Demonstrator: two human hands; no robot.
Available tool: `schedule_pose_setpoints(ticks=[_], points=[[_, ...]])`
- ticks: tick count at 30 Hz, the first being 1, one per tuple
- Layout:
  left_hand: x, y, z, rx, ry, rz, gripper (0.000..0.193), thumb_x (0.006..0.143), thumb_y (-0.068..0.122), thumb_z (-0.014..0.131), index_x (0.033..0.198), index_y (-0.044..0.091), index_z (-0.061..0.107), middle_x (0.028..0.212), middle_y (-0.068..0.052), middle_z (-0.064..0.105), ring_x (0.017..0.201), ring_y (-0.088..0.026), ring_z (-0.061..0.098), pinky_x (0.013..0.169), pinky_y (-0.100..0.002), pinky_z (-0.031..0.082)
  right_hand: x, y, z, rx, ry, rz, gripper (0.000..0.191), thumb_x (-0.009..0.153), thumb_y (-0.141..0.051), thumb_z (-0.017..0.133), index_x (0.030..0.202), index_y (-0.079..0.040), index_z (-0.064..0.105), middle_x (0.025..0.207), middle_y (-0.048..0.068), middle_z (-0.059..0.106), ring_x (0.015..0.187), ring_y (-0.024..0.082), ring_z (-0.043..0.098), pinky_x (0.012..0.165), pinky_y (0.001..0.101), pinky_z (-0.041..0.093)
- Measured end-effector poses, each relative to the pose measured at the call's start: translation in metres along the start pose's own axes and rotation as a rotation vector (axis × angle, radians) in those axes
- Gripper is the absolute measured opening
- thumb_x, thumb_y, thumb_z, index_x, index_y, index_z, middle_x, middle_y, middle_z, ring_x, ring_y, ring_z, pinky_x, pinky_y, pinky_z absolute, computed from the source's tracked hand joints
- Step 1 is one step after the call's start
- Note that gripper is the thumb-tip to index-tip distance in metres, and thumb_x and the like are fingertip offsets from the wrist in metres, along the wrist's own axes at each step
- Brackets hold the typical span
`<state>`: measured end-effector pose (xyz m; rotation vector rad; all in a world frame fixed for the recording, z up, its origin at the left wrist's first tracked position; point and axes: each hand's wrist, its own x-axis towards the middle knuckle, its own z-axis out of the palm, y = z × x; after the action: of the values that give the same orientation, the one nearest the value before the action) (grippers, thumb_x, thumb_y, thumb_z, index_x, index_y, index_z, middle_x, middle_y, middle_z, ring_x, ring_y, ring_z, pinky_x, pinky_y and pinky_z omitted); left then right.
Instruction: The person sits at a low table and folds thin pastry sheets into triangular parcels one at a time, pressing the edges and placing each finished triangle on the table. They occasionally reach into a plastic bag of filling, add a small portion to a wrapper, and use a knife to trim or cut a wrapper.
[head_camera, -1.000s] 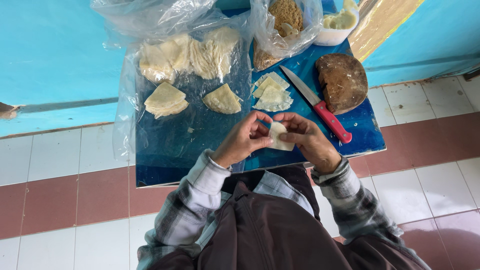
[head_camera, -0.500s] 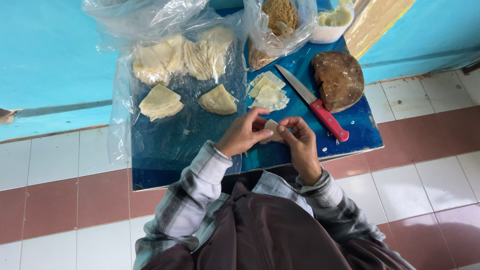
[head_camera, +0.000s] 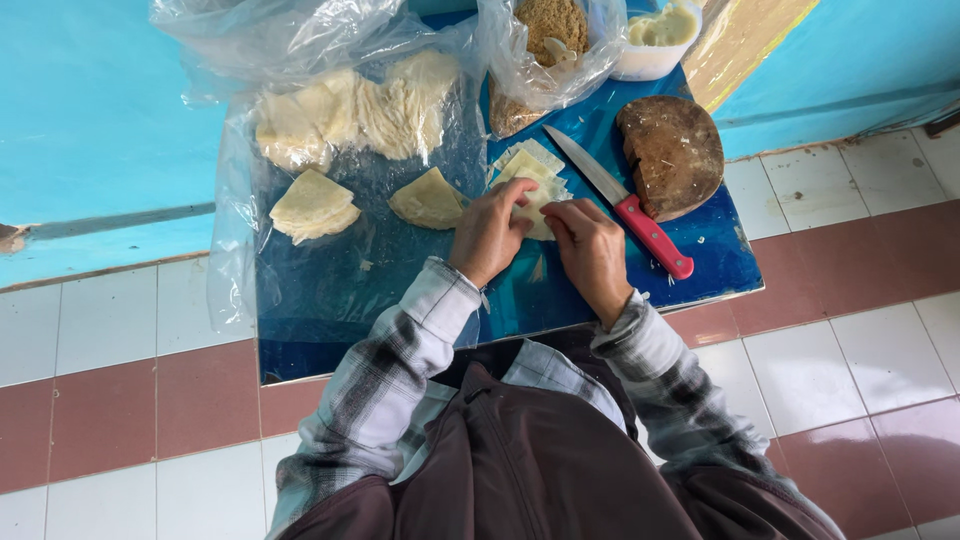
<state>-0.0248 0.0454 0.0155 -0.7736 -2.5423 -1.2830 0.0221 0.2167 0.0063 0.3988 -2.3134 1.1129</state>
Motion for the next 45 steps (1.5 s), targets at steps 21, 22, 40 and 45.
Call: schedule_pose_setpoints(ticks=[21,22,40,45], points=[[-0.025,-0.054,-0.087,0.739,0.268,-0.118,0.027,0.074,0.024,0.082,0.094,0.012,0.069,0.095,-0.011,0.068,0.088,-0.035,0.068,0.070,-0.049,0.052,0.006,-0.009,0.001,-0.206,0.017,0.001,0.012,0.099,-0.013,0.073,0.108,-0.008,0.077,0.102,0.010,0.070,0.083,0.030,0.070,0.069,0.0396,0.055],[-0.025,-0.063,-0.093,0.762,0.253,-0.152,0.031,0.070,0.026,0.085,0.093,0.010,0.071,0.093,-0.011,0.069,0.087,-0.035,0.068,0.070,-0.050,0.052,0.006,-0.012,0.002,-0.187,0.006,0.000,0.011,0.097,-0.013,0.074,0.107,-0.008,0.078,0.102,0.010,0.071,0.081,0.028,0.070,0.069,0.0386,0.055],[-0.037,-0.101,-0.121,0.122,0.197,-0.230,0.014,0.087,0.005,0.073,0.101,0.004,0.072,0.095,-0.012,0.075,0.086,-0.027,0.074,0.076,-0.039,0.057,0.075,-0.040,0.114,0.015,-0.415,-0.117,0.012,0.083,-0.026,0.081,0.092,-0.018,0.080,0.094,0.002,0.073,0.079,0.025,0.072,0.070,0.0385,0.056],[-0.041,-0.097,-0.133,0.076,0.067,-0.259,0.018,0.088,0.013,0.076,0.104,0.007,0.073,0.100,-0.012,0.072,0.088,-0.027,0.074,0.078,-0.038,0.057,0.083,-0.034,0.116,-0.057,-0.542,-0.115,0.014,0.088,-0.030,0.077,0.095,-0.019,0.082,0.095,0.002,0.075,0.079,0.026,0.072,0.073,0.0393,0.056]])
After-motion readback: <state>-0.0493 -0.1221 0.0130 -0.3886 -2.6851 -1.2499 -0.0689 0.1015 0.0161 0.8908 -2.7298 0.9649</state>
